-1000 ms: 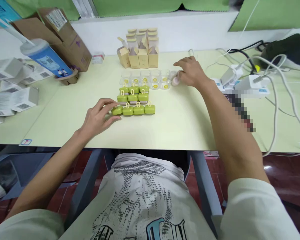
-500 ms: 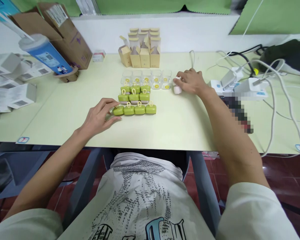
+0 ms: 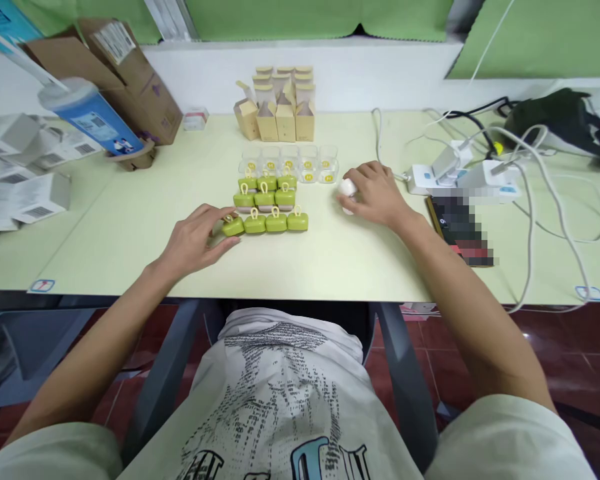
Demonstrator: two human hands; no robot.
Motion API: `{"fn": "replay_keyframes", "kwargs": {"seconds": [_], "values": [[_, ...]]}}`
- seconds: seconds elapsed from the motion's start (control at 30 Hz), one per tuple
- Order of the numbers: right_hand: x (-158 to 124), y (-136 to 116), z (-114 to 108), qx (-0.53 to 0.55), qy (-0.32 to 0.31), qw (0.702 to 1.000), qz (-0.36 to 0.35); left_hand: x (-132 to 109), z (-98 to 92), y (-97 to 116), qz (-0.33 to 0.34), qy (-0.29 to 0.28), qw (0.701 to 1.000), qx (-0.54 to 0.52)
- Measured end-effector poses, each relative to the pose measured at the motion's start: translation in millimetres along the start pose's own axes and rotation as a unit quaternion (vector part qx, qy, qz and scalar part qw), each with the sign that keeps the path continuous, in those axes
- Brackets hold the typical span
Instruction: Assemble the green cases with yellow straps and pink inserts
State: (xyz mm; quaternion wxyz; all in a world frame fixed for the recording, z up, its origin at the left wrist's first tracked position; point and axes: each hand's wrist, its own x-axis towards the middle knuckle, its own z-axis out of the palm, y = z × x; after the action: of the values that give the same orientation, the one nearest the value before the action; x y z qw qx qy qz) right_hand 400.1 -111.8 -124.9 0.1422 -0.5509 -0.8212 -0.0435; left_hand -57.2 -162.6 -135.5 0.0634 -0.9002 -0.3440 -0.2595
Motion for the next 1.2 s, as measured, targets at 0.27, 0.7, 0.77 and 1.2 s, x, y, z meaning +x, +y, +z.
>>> {"fn": "replay_keyframes", "kwargs": {"seconds": [0.27, 0.7, 0.77, 1.2], "values": [[-7.5, -5.9, -4.5, 0.068, 0.050, 0.996, -0.027, -16.5, -17.7, 13.3, -0.042, -0.047, 0.998, -0.010], [-17.1, -58.4, -45.8, 0.448, 0.294, 0.843, 0.038, 3.0, -20.5, 28.2, -0.132, 0.135, 0.949, -0.252], [-23.8, -94.0, -56.4, 0.503, 0.255, 0.826, 0.005, 24.7, -21.6, 43.8, -0.121, 0.147, 0.932, -0.307], [-39.8, -145.1, -54.0, 0.523, 0.184, 0.825, -0.108, 76.7, -30.8, 97.6, -0.055, 0.163, 0.921, -0.350]]}}
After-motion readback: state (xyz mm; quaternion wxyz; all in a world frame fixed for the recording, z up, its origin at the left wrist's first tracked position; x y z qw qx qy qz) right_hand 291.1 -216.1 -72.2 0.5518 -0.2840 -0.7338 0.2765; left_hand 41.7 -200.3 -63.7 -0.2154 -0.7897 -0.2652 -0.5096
